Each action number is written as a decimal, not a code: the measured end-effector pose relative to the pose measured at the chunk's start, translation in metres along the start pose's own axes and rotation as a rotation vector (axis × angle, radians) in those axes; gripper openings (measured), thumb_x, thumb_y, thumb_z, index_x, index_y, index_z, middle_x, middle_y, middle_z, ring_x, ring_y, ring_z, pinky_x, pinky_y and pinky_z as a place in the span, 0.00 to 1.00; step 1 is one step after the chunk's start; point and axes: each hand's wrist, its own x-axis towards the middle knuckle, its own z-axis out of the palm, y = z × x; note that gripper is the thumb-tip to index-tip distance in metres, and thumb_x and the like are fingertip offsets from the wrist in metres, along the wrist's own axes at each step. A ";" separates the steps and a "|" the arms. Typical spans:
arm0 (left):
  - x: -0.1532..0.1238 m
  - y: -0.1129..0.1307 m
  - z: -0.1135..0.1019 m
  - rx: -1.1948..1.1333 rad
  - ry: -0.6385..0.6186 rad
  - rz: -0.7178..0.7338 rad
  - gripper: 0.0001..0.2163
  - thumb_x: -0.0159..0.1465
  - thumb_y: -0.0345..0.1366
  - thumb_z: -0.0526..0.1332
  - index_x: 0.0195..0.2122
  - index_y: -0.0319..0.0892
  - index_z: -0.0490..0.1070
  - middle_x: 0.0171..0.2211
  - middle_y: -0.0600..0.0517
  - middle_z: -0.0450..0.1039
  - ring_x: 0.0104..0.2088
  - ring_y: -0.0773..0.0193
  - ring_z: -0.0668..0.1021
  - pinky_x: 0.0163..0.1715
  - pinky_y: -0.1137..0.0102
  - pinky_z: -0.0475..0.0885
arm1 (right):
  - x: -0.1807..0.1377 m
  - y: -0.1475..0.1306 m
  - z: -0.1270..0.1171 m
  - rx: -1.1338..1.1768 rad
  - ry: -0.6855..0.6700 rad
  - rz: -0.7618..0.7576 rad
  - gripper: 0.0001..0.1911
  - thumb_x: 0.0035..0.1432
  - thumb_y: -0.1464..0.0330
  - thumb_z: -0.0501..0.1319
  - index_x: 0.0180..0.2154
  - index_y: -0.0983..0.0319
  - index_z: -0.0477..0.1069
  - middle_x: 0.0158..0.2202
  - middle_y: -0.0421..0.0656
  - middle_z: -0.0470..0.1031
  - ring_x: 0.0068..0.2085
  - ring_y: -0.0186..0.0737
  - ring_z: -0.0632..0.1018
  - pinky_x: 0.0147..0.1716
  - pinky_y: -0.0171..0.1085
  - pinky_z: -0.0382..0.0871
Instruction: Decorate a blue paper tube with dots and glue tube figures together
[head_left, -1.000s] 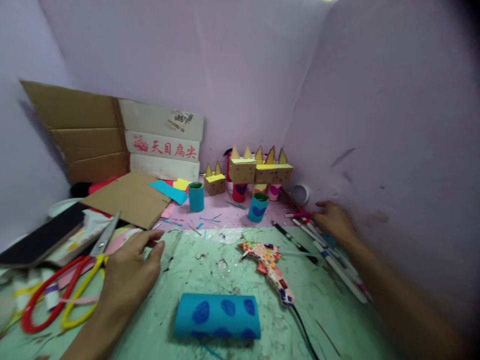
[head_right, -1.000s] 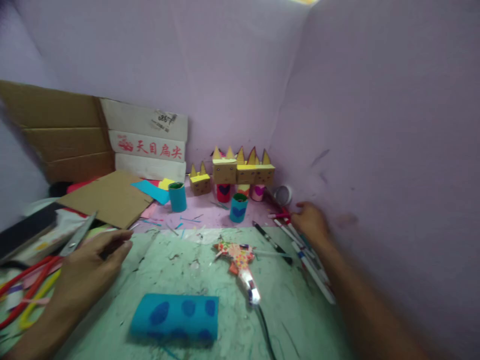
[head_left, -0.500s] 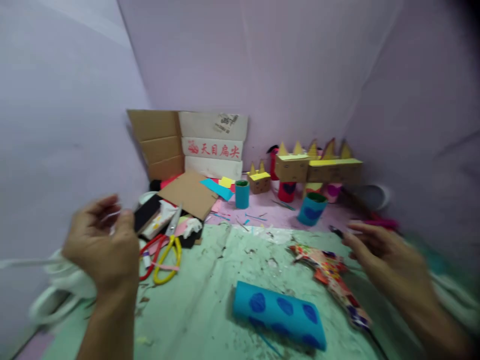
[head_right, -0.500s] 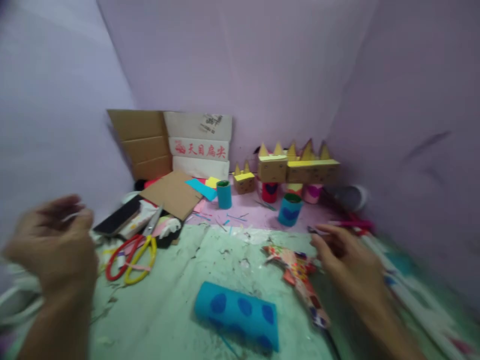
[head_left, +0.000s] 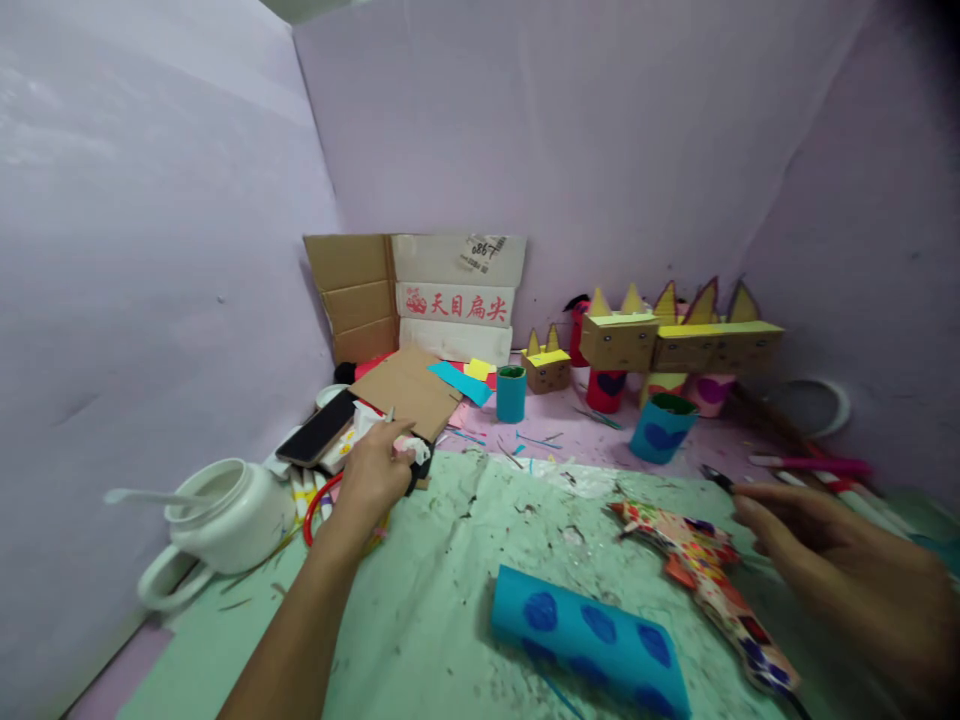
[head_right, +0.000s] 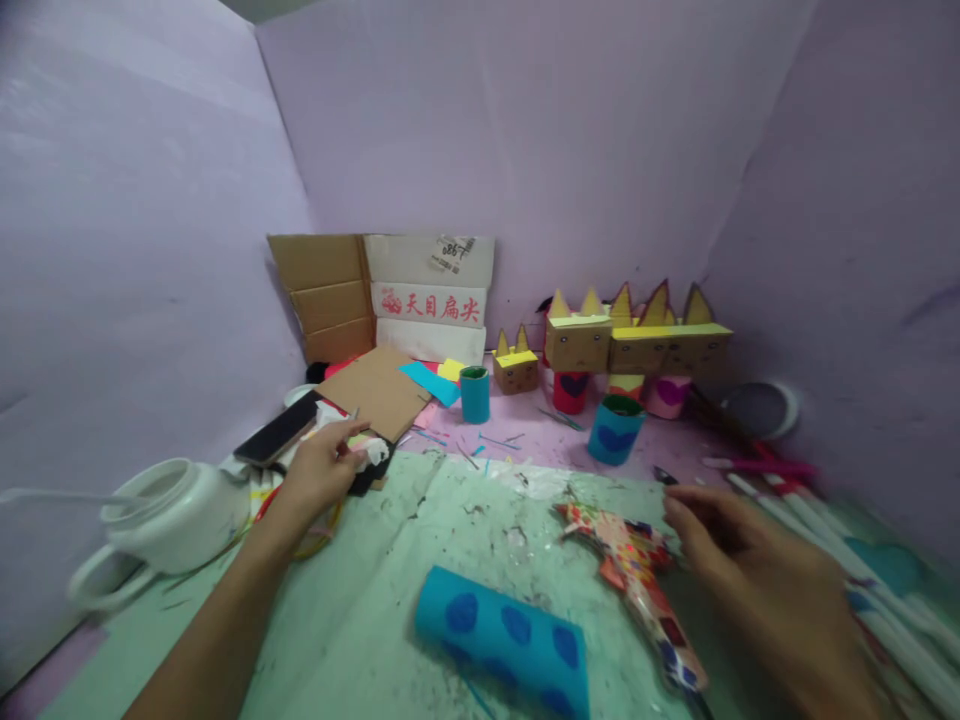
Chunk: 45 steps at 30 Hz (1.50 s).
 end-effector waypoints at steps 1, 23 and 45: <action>0.000 0.000 0.008 0.126 -0.057 0.032 0.19 0.54 0.28 0.58 0.47 0.42 0.77 0.47 0.44 0.77 0.44 0.53 0.79 0.43 0.63 0.72 | -0.001 -0.007 -0.003 0.009 -0.040 -0.010 0.13 0.48 0.53 0.61 0.32 0.51 0.77 0.34 0.48 0.82 0.31 0.52 0.80 0.30 0.47 0.70; -0.039 0.147 0.090 0.180 -0.914 0.555 0.04 0.51 0.27 0.63 0.26 0.38 0.78 0.26 0.48 0.78 0.28 0.62 0.74 0.25 0.71 0.60 | -0.011 -0.032 -0.010 0.162 -0.141 -0.202 0.12 0.57 0.63 0.57 0.35 0.61 0.76 0.28 0.44 0.80 0.27 0.41 0.78 0.28 0.37 0.68; -0.041 0.140 0.107 0.235 -0.719 0.528 0.07 0.50 0.26 0.61 0.29 0.40 0.77 0.34 0.43 0.78 0.37 0.54 0.78 0.33 0.69 0.65 | -0.014 -0.056 -0.024 -0.467 -0.619 0.041 0.16 0.46 0.54 0.67 0.19 0.59 0.75 0.20 0.44 0.77 0.23 0.41 0.74 0.20 0.36 0.47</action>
